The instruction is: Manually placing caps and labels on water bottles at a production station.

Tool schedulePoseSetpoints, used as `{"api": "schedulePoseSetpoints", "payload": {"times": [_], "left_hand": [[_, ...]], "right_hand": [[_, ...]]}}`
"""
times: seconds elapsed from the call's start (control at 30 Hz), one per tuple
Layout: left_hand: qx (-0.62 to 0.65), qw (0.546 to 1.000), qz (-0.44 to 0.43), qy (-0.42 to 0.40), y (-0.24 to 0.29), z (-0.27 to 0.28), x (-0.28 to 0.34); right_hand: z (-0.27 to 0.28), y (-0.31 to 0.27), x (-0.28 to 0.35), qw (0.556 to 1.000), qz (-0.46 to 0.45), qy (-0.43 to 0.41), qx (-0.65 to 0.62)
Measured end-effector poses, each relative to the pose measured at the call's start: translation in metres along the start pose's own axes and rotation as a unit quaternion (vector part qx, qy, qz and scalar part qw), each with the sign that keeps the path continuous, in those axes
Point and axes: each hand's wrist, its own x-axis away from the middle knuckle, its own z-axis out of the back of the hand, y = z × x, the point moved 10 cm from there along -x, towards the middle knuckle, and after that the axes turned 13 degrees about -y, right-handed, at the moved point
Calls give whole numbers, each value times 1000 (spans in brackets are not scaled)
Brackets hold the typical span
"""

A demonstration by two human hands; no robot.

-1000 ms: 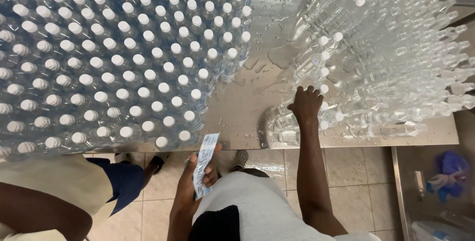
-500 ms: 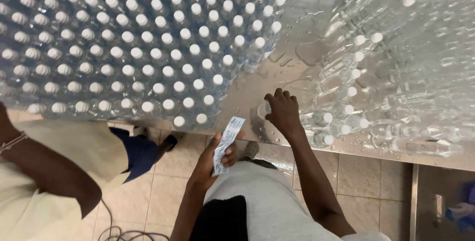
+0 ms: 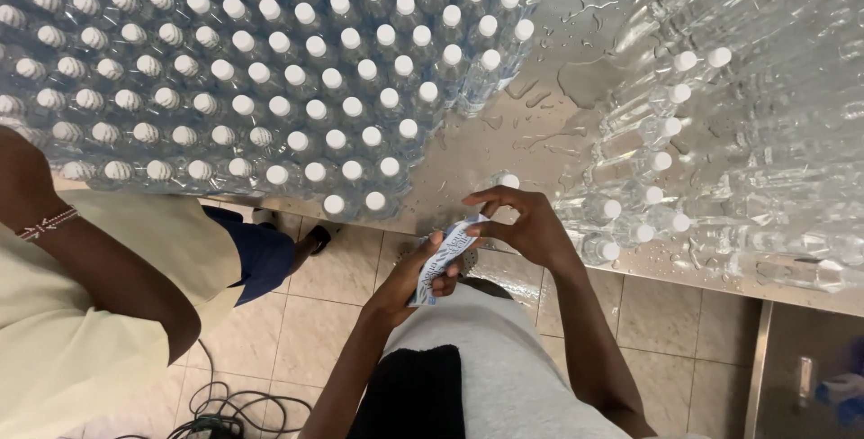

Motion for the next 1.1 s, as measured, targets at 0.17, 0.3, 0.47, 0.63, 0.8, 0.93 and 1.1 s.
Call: {"api": "schedulePoseSetpoints", "payload": {"times": [0.17, 0.3, 0.47, 0.63, 0.8, 0.93, 1.1], "left_hand": [[-10, 999, -10, 31, 1, 15, 6], [-13, 999, -31, 34, 0, 36, 11], [-22, 998, -42, 37, 3, 40, 12], [-29, 998, -40, 38, 2, 43, 13], [-31, 998, -35, 38, 4, 40, 12], [-36, 997, -39, 48, 2, 37, 11], [-26, 998, -28, 41, -2, 41, 14]], "right_hand": [[38, 20, 18, 995, 10, 101, 24], [62, 35, 18, 975, 47, 212, 56], [59, 62, 24, 969, 58, 232, 63], [46, 80, 31, 973, 47, 217, 68], [34, 95, 25, 964, 52, 239, 104], [30, 105, 24, 959, 26, 261, 107], [28, 154, 21, 962, -42, 242, 122]]}}
